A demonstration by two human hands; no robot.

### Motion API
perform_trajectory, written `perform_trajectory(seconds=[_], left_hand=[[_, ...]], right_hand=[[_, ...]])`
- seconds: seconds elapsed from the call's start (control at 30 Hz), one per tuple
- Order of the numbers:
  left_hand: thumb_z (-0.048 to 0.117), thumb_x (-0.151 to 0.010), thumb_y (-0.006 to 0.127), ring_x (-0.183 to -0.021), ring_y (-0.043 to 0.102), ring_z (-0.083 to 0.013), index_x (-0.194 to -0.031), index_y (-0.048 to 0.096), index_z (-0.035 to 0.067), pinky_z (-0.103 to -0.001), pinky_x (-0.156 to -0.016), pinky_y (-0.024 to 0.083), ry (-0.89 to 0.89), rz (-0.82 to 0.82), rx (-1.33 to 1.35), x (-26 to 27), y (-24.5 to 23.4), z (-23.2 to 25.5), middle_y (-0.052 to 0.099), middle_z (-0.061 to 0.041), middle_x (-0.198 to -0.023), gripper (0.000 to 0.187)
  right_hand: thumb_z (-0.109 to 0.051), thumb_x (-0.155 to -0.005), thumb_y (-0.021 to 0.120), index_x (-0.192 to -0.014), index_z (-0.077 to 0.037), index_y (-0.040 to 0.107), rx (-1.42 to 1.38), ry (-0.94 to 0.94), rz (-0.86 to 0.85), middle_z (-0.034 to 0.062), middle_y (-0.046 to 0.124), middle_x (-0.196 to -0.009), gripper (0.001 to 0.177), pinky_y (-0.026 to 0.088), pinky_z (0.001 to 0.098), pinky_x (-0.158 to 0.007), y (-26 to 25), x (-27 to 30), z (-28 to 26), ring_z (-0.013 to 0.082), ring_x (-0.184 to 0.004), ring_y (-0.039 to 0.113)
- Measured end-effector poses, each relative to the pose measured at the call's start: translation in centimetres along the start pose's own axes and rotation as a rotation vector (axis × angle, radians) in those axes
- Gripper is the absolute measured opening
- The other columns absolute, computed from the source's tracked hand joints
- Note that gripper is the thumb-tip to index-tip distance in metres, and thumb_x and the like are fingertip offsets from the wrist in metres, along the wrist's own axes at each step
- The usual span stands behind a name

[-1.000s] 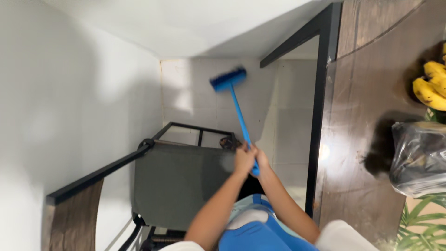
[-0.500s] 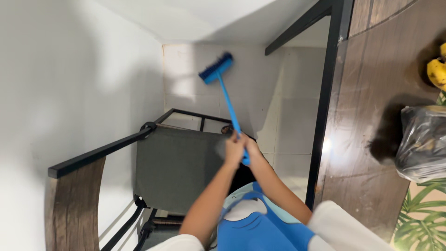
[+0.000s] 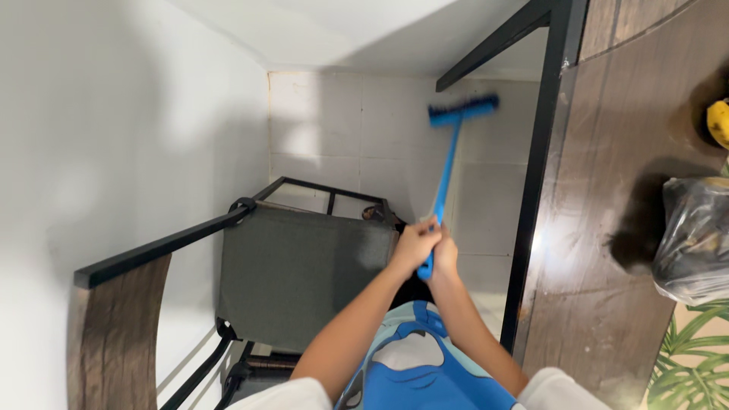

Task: The person sweeps a tiled floor using a blue broom, moving around furniture and a chair to clean different areas of the room.

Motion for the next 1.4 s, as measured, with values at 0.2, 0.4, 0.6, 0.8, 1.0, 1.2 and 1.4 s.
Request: perform_trajectory(seconds=[0.2,0.4,0.6,0.8,1.0,1.2,1.4], left_hand=[[0.032,-0.082,0.073,-0.089,0.073,-0.0275,-0.123,0.075,0.003,-0.037,-0.082,0.056,0.016,-0.09,-0.3,-6.9,4.9,0.9,0.076,-0.021,-0.097,0.051],[0.03,-0.08,0.071,-0.093,0.076,-0.0282,-0.135,0.068,0.008,-0.038,-0.086,0.056,-0.04,-0.325,-0.033,-7.4,4.5,2.6,0.078,-0.022,-0.1,0.06],[0.037,-0.084,0.063,-0.099,0.071,-0.0397,-0.135,0.067,0.011,-0.043,-0.088,0.055,0.044,-0.026,-0.493,-11.3,5.6,6.1,0.074,-0.025,-0.103,0.057],[0.035,-0.079,0.066,-0.098,0.074,-0.0379,-0.121,0.075,0.007,-0.043,-0.086,0.057,-0.031,-0.373,-0.363,-8.6,8.2,2.4,0.076,-0.022,-0.105,0.052],[0.041,-0.083,0.064,-0.095,0.074,-0.0364,-0.134,0.067,0.018,-0.042,-0.086,0.056,-0.124,-0.179,-0.415,-2.2,4.2,-0.5,0.075,-0.023,-0.101,0.056],[0.033,-0.09,0.072,-0.088,0.069,-0.0267,-0.129,0.071,0.007,-0.036,-0.079,0.053,-0.204,-0.214,-0.171,3.0,5.3,-8.1,0.074,-0.019,-0.099,0.047],[0.008,-0.092,0.065,-0.086,0.062,-0.0108,-0.135,0.067,0.001,-0.026,-0.076,0.051,-0.022,-0.097,0.226,10.9,-2.2,-6.5,0.074,-0.006,-0.101,0.044]], right_hand=[[-0.026,-0.102,0.043,-0.111,-0.005,0.063,-0.151,0.081,-0.22,0.0143,0.068,-0.099,0.031,0.058,0.0425,-0.078,-1.5,-7.6,-2.3,0.028,-0.089,0.068],[-0.025,-0.102,0.039,-0.115,-0.005,0.062,-0.218,-0.191,-0.11,0.0162,0.067,-0.107,0.033,0.058,0.0439,-0.087,0.1,-7.6,-3.1,0.0306,-0.098,0.068],[-0.033,-0.113,0.047,-0.115,-0.005,0.061,-0.172,-0.042,-0.356,0.0135,0.064,-0.101,0.032,0.056,0.0429,-0.078,1.5,-14.3,-6.2,0.0278,-0.091,0.066],[-0.03,-0.102,0.037,-0.112,-0.006,0.06,-0.288,-0.094,0.048,0.0137,0.067,-0.103,0.035,0.058,0.0428,-0.083,-3.5,-9.5,-3.5,0.0284,-0.093,0.068],[-0.033,-0.11,0.043,-0.118,-0.008,0.059,-0.128,-0.035,-0.071,0.0118,0.065,-0.106,0.03,0.055,0.0406,-0.084,-5.2,-5.2,-0.3,0.0274,-0.096,0.065],[-0.034,-0.106,0.045,-0.12,-0.008,0.055,-0.007,0.201,0.188,0.0127,0.062,-0.102,0.031,0.054,0.0442,-0.077,-8.3,2.4,3.3,0.0278,-0.088,0.063],[-0.025,-0.101,0.05,-0.132,-0.015,0.058,0.218,0.086,0.042,0.0083,0.064,-0.105,0.034,0.054,0.0374,-0.081,-1.1,13.4,4.3,0.0214,-0.096,0.064]])
Point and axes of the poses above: each hand's wrist, its own x-axis away from the middle knuckle, its own y-axis out of the palm, z = x × y, the point moved 9 cm from there along -x, towards the middle knuckle
